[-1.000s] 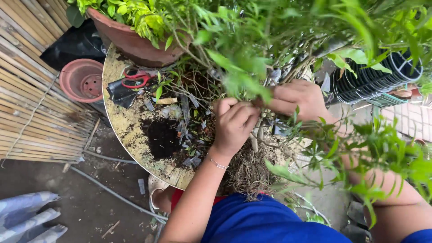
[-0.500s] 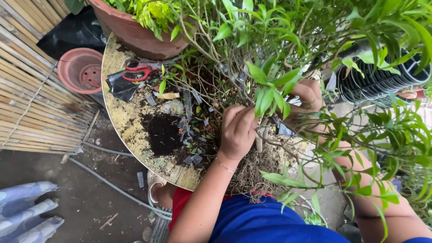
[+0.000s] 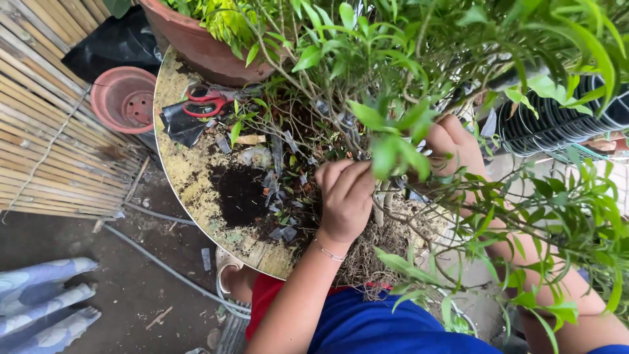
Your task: The person prunes a potted plant by hand, removing leaves and small branches. They also handle a small plastic bag and a piece of wood on the table while working on the plant.
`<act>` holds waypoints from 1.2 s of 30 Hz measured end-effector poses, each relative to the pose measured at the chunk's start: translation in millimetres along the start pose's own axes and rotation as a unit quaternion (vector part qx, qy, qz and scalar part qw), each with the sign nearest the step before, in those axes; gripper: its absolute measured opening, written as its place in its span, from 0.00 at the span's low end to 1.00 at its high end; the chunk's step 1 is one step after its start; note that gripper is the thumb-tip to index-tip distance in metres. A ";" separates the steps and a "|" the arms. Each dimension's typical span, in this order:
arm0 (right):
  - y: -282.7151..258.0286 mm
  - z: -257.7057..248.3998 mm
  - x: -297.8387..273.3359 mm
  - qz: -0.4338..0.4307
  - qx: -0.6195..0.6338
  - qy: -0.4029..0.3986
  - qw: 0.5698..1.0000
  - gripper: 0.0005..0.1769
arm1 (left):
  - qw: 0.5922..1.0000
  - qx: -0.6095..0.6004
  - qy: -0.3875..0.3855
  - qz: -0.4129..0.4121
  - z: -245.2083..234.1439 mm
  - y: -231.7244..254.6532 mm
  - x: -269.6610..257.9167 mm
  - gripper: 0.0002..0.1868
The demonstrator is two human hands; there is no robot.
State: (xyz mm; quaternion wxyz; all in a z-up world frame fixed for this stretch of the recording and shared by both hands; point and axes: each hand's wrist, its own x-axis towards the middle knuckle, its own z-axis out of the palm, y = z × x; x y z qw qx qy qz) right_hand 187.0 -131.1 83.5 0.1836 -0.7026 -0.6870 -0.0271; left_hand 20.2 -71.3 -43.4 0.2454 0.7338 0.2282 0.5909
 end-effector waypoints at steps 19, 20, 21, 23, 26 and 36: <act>-16.1 4.9 -21.3 -0.080 0.001 0.146 0.986 0.19 | 0.980 0.002 -0.072 -0.184 -20.0 40.1 44.5 0.14; -14.1 8.0 -26.2 -0.094 0.004 0.148 0.985 0.19 | 0.978 -0.001 -0.069 -0.195 -18.8 40.7 44.6 0.12; -12.9 12.4 -32.5 -0.105 0.008 0.150 0.983 0.19 | 0.976 -0.004 -0.068 -0.205 -18.2 41.3 43.6 0.11; -9.6 21.0 -43.1 -0.115 0.014 0.156 0.981 0.20 | 0.974 -0.010 -0.081 -0.213 -19.4 41.9 46.9 0.10; -10.4 29.2 -55.3 -0.121 0.020 0.157 0.980 0.22 | 0.968 -0.020 -0.096 -0.231 -24.1 46.3 53.2 0.10; 19.8 77.9 -76.4 0.240 0.550 0.130 0.789 0.15 | 0.967 0.029 -0.114 -0.227 -18.5 40.2 39.1 0.16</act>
